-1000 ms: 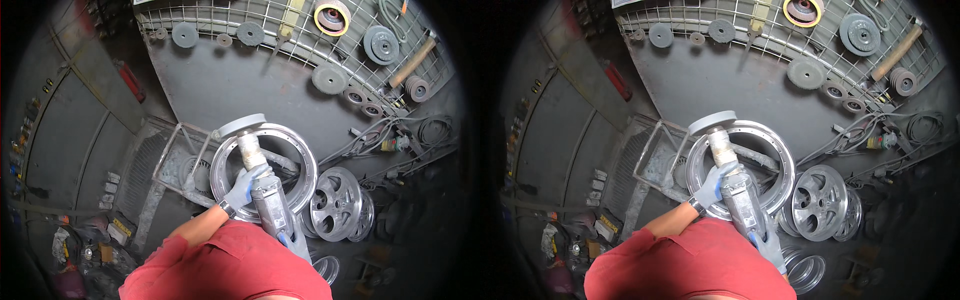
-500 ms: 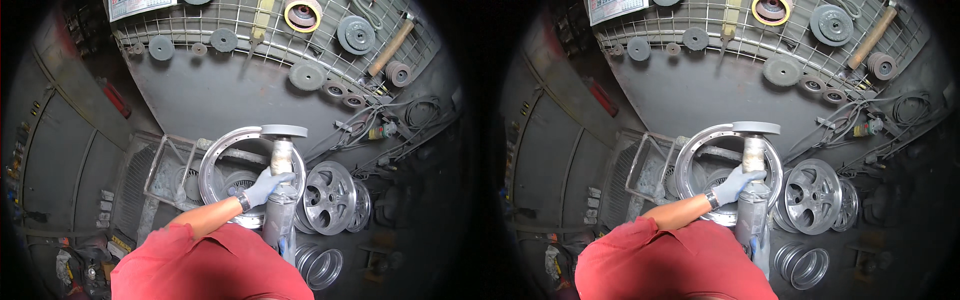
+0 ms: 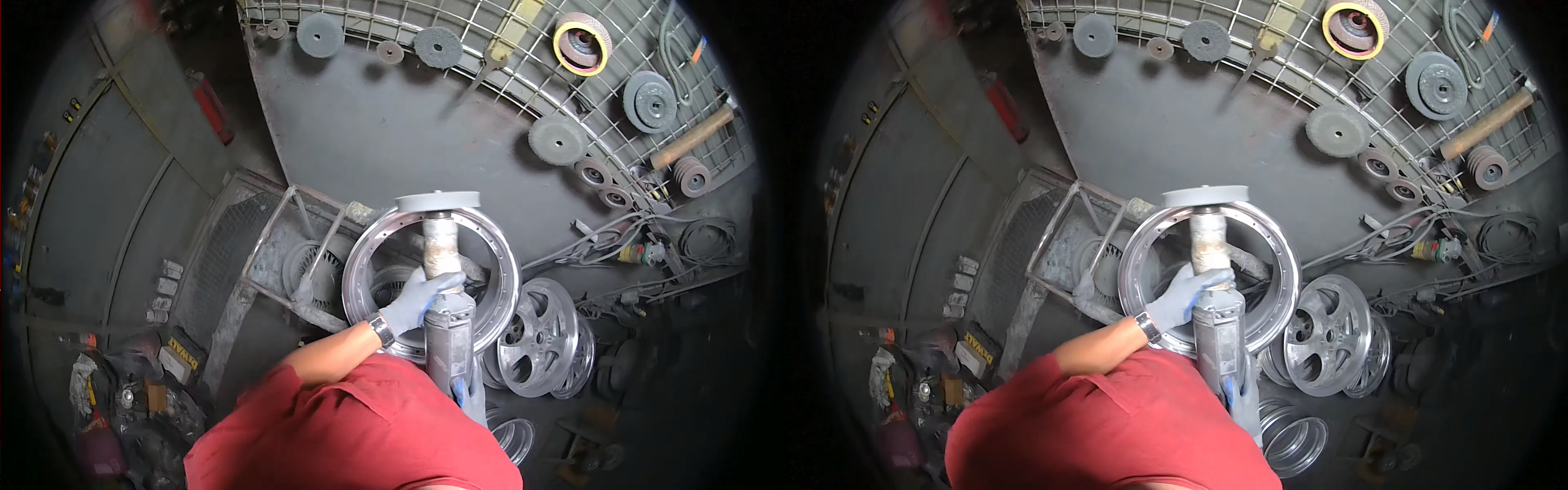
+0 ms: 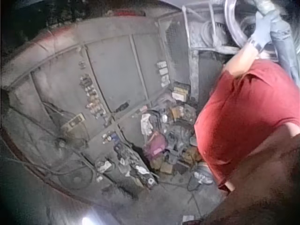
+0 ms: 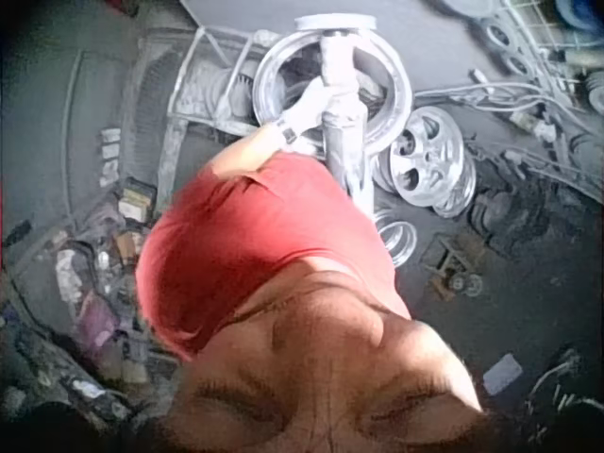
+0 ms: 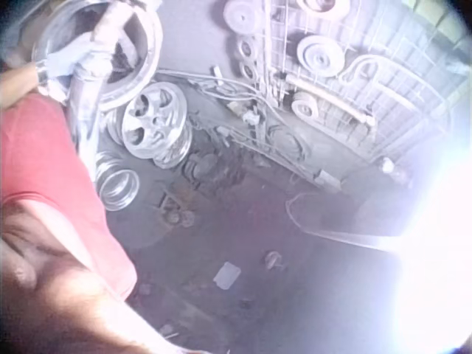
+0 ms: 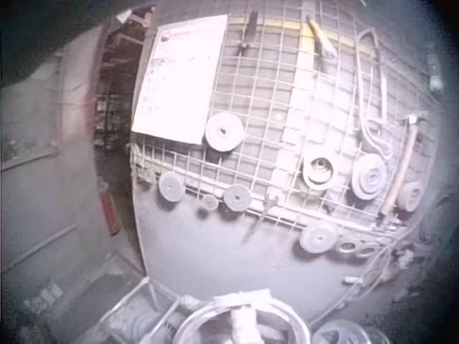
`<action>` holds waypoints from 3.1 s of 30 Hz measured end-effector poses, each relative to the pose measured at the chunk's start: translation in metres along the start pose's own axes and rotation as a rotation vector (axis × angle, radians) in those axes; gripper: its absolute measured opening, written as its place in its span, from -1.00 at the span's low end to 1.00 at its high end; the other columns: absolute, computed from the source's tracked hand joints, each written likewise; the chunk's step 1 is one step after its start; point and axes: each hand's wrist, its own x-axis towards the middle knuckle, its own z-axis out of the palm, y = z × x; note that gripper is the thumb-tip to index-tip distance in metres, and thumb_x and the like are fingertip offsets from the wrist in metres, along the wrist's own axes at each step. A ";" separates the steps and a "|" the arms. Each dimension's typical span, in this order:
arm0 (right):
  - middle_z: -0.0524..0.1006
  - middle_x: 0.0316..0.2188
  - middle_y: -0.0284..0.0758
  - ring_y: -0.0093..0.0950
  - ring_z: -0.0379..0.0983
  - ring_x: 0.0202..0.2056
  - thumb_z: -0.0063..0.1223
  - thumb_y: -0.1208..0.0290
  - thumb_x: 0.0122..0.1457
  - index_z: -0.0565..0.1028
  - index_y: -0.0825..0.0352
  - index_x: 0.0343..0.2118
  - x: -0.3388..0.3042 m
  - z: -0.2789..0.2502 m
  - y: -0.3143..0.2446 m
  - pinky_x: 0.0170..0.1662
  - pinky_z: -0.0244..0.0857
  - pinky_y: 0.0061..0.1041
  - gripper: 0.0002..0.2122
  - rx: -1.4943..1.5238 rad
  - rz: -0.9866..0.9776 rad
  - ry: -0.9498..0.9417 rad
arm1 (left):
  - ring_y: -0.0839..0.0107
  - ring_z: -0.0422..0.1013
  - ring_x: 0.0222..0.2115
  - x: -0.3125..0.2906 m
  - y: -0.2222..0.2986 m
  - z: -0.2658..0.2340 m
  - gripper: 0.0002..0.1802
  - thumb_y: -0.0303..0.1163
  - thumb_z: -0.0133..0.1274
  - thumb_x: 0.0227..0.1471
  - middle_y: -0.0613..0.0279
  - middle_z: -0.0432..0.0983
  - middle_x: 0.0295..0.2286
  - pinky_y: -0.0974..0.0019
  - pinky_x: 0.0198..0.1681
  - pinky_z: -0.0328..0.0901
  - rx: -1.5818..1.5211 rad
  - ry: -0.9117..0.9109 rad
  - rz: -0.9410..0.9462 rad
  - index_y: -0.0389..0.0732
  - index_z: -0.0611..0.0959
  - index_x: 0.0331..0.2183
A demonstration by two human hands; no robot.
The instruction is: The person uses a handheld angle grinder with a polishing pad to polish the inner and outer surfaces of a metal wheel rim. They rotate the rim to access different areas and continue polishing until the surface appears smooth and reflective.
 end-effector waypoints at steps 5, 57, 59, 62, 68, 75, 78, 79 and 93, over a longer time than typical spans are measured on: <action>0.27 0.40 0.01 -0.19 0.21 0.41 0.15 0.28 0.32 0.11 0.42 0.48 0.010 -0.014 0.005 0.43 0.07 -0.31 -0.26 -0.130 -0.078 -0.047 | 0.37 0.64 -0.26 -0.022 0.001 -0.027 -0.72 -0.34 0.31 0.20 0.21 0.66 -0.26 0.24 -0.15 0.56 -0.170 0.036 0.034 -0.21 0.64 -0.10; 0.38 0.29 -0.08 -0.30 0.30 0.29 -0.08 0.07 0.50 0.20 0.47 0.43 -0.074 0.038 -0.079 0.35 0.14 -0.32 -0.37 0.305 -0.092 0.407 | 0.31 0.65 -0.42 0.025 -0.010 0.097 -0.74 -0.35 0.35 0.14 0.17 0.65 -0.38 0.18 -0.31 0.59 0.007 -0.240 -0.433 -0.21 0.65 -0.18; 0.33 0.34 -0.11 -0.32 0.26 0.32 -0.06 -0.03 0.48 0.17 0.43 0.45 -0.074 0.045 -0.100 0.37 0.11 -0.32 -0.30 0.227 -0.044 0.397 | 0.30 0.65 -0.42 0.024 -0.003 0.095 -0.74 -0.35 0.35 0.14 0.17 0.65 -0.37 0.18 -0.31 0.59 -0.027 -0.244 -0.421 -0.21 0.65 -0.18; 0.30 0.37 -0.11 -0.33 0.24 0.34 -0.04 -0.06 0.46 0.15 0.41 0.47 -0.067 0.041 -0.104 0.39 0.08 -0.33 -0.27 0.129 -0.043 0.330 | 0.28 0.67 -0.34 0.025 0.008 0.080 -0.68 -0.33 0.34 0.17 0.19 0.66 -0.31 0.16 -0.25 0.61 -0.071 -0.207 -0.405 -0.15 0.61 -0.09; 0.29 0.37 -0.08 -0.29 0.23 0.36 0.00 0.11 0.45 0.14 0.45 0.46 -0.048 0.010 -0.088 0.41 0.05 -0.34 -0.32 -0.053 -0.041 0.153 | 0.12 0.69 -0.31 0.006 0.028 0.034 -0.70 -0.27 0.29 0.21 0.02 0.68 -0.30 0.02 -0.17 0.63 -0.241 -0.125 -0.294 -0.18 0.59 -0.10; 0.37 0.31 0.20 0.02 0.34 0.34 0.08 0.13 0.41 0.09 0.39 0.49 -0.028 -0.008 -0.110 0.33 0.24 -0.25 -0.28 -0.319 -0.002 -0.006 | 0.24 0.64 -0.20 -0.023 0.032 -0.004 -0.66 -0.21 0.27 0.23 0.14 0.65 -0.21 0.05 0.00 0.58 -0.439 -0.068 -0.125 -0.16 0.60 -0.06; 0.38 0.30 0.20 0.02 0.36 0.33 0.07 0.15 0.42 0.10 0.39 0.49 -0.030 -0.010 -0.113 0.31 0.25 -0.24 -0.29 -0.366 -0.002 0.008 | 0.20 0.66 -0.22 -0.024 0.037 0.004 -0.63 -0.19 0.26 0.23 0.11 0.66 -0.21 0.02 -0.03 0.59 -0.386 -0.071 -0.144 -0.19 0.59 -0.05; 0.39 0.30 0.20 0.02 0.36 0.33 0.06 0.16 0.42 0.10 0.39 0.49 -0.032 -0.011 -0.104 0.31 0.25 -0.24 -0.30 -0.328 -0.016 0.032 | 0.19 0.66 -0.22 -0.021 0.037 0.008 -0.63 -0.19 0.26 0.23 0.11 0.66 -0.21 0.01 -0.03 0.59 -0.373 -0.085 -0.156 -0.19 0.59 -0.05; 0.46 0.23 0.17 0.15 0.39 0.25 0.10 0.16 0.40 0.16 0.34 0.47 -0.031 -0.012 -0.117 0.26 0.32 -0.13 -0.32 -0.461 0.019 -0.024 | 0.11 0.60 -0.05 -0.029 0.023 -0.019 -0.70 -0.19 0.21 0.27 0.07 0.66 -0.14 -0.08 0.13 0.49 -0.447 0.029 -0.093 -0.12 0.62 -0.05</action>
